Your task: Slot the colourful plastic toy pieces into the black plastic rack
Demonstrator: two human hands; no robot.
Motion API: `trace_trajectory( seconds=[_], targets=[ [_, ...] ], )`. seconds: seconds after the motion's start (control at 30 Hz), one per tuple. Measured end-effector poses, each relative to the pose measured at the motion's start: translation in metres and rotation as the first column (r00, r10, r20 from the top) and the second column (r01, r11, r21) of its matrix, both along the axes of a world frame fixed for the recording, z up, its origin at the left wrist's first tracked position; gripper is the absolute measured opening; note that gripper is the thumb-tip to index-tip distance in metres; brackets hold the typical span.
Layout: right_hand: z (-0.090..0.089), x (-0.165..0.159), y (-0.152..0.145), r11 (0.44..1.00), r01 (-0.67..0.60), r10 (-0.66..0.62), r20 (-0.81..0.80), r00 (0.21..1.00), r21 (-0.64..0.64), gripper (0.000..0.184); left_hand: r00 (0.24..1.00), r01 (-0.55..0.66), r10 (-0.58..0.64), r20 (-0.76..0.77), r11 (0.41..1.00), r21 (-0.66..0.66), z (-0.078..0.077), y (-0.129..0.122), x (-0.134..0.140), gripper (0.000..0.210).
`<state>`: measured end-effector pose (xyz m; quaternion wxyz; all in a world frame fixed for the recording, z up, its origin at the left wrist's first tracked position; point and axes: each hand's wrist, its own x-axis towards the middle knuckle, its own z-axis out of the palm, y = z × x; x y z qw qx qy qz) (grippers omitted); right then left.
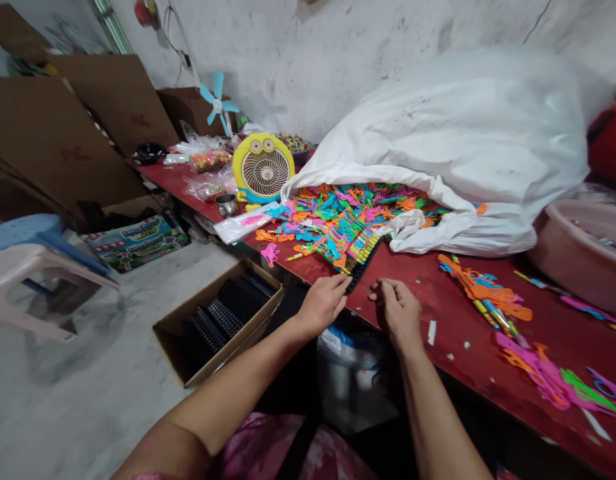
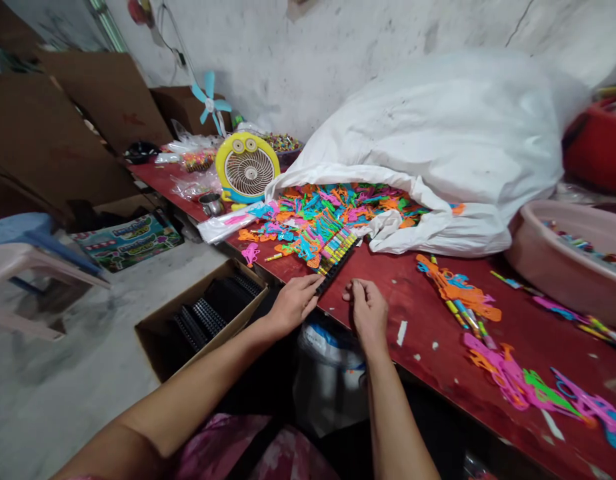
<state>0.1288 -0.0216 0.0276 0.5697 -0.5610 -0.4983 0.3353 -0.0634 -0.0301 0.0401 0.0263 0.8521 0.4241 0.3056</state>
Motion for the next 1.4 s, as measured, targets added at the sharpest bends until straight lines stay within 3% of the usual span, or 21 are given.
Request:
trace_trajectory(
  seconds=[0.3,0.53,0.8,0.93,1.1,1.17,1.23,1.3,1.4],
  targets=[
    [-0.007,0.003,-0.005,0.986,0.130,-0.111,-0.167,0.980,0.106,0.034,0.954,0.015,-0.012,-0.300,1.000,0.006,0.008,-0.009,0.010,0.039],
    [-0.008,0.002,-0.004,0.984,0.154,-0.142,-0.121,0.982,0.089,0.033,0.953,0.044,-0.040,-0.301,0.999,0.005,0.004,-0.007,0.015,0.038],
    [-0.003,0.003,-0.012,0.961,0.265,-0.258,-0.085,0.962,0.083,0.033,0.948,0.071,-0.074,-0.311,0.997,-0.022,0.008,-0.005,0.018,0.038],
    [-0.006,0.007,-0.014,0.963,0.259,-0.252,-0.096,0.963,0.079,0.034,0.945,0.069,-0.077,-0.318,0.997,-0.036,0.010,-0.007,0.017,0.039],
    [-0.011,0.009,-0.013,0.959,0.256,-0.250,-0.070,0.966,0.117,0.037,0.969,0.087,-0.108,-0.223,0.991,-0.105,0.007,-0.015,0.013,0.057],
    [-0.011,0.009,-0.013,0.958,0.260,-0.253,-0.071,0.965,0.122,0.038,0.991,0.090,-0.101,-0.087,0.989,-0.120,0.012,-0.026,0.014,0.052],
    [-0.009,0.008,-0.014,0.958,0.263,-0.255,-0.081,0.963,0.113,0.037,0.986,0.123,-0.102,0.134,0.980,-0.158,0.029,-0.045,0.014,0.038],
    [-0.007,0.008,-0.015,0.957,0.272,-0.261,-0.115,0.958,0.099,0.034,0.889,0.319,-0.198,0.413,0.915,-0.247,0.059,-0.072,0.012,0.028],
    [-0.004,0.006,-0.016,0.952,0.291,-0.274,-0.159,0.949,0.097,0.030,0.678,0.674,-0.278,0.681,0.605,-0.425,0.112,-0.113,-0.004,0.031]
  ],
)
